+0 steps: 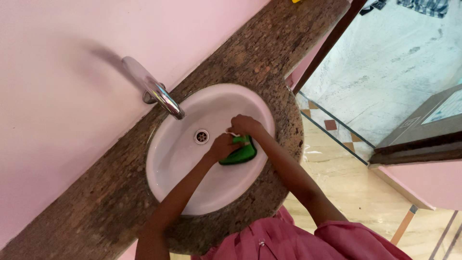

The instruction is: The person scrubs the interior of a white bathroom sink and the surrounding granite countertop using a green sponge. They repeatedly wet the sponge under the running tap and wipe the basin and counter surfaces.

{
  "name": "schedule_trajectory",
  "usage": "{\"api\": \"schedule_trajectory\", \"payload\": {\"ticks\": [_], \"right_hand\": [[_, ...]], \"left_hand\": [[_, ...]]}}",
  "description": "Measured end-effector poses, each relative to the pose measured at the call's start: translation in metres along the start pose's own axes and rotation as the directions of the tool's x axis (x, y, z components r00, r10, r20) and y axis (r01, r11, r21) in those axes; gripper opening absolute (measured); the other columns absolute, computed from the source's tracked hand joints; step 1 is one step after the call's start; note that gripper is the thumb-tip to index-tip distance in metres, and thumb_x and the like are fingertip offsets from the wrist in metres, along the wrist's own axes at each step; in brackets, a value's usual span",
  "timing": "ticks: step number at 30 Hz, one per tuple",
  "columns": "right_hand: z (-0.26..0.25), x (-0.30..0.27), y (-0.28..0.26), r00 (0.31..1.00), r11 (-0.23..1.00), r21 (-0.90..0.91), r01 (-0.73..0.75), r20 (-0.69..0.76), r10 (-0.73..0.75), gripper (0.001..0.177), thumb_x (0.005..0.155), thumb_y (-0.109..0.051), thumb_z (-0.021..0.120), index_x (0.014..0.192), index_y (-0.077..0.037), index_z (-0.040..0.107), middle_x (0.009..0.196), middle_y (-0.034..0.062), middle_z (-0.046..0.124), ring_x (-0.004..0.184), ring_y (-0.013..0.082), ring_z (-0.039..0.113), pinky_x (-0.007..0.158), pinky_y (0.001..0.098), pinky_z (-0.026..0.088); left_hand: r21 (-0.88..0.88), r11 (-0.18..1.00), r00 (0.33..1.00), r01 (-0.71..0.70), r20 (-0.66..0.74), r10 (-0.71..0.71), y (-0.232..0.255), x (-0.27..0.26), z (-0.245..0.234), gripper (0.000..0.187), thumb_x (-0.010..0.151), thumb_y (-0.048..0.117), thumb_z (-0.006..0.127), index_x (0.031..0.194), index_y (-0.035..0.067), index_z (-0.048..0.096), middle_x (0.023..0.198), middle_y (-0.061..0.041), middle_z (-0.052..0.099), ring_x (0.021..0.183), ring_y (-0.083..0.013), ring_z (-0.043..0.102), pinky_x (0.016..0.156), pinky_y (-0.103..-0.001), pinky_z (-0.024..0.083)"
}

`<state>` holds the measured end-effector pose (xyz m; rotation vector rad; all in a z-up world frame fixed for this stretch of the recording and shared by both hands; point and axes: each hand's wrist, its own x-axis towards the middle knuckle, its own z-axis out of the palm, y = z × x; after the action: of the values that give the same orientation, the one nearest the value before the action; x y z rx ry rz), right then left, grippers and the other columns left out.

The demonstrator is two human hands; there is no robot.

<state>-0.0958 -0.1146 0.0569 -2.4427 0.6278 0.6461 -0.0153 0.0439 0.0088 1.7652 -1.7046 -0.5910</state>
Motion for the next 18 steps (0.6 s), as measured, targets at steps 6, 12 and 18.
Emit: {"api": "schedule_trajectory", "payload": {"ticks": [6, 12, 18], "right_hand": [[0.046, 0.025, -0.006, 0.966, 0.970, -0.169, 0.174, -0.163, -0.202, 0.041, 0.099, -0.039, 0.058, 0.095, -0.004, 0.078, 0.096, 0.0185, 0.074, 0.091, 0.0386, 0.071, 0.075, 0.0531, 0.058], [0.046, 0.048, 0.009, 0.863, 0.964, -0.130, 0.233, -0.429, -0.267, 0.027, 0.094, -0.024, 0.059, 0.102, -0.001, 0.070, 0.099, 0.0194, 0.069, 0.089, 0.0389, 0.069, 0.072, 0.0527, 0.057], [0.015, 0.027, 0.004, 0.936, 0.972, 0.080, 0.220, -0.296, -0.188, 0.026, 0.100, -0.021, 0.055, 0.104, -0.002, 0.072, 0.092, 0.0153, 0.074, 0.081, 0.0352, 0.071, 0.076, 0.0498, 0.056]], "left_hand": [[0.005, 0.994, 0.994, 0.113, 0.003, -0.113, 0.004, -0.017, 0.002, 0.061, 0.096, 0.062, 0.066, 0.091, 0.001, 0.069, 0.078, -0.019, 0.067, 0.074, -0.0388, 0.066, 0.066, -0.049, 0.050], [0.368, 0.896, 0.964, 0.249, -0.181, -0.193, -0.038, 0.021, -0.003, 0.046, 0.087, 0.049, 0.071, 0.089, 0.004, 0.070, 0.075, -0.018, 0.070, 0.071, -0.0383, 0.069, 0.062, -0.052, 0.054], [0.361, 0.895, 0.963, 0.263, -0.153, -0.221, -0.064, 0.036, -0.003, 0.046, 0.088, 0.049, 0.070, 0.079, 0.004, 0.071, 0.075, -0.018, 0.069, 0.074, -0.0374, 0.070, 0.066, -0.051, 0.056]]}}
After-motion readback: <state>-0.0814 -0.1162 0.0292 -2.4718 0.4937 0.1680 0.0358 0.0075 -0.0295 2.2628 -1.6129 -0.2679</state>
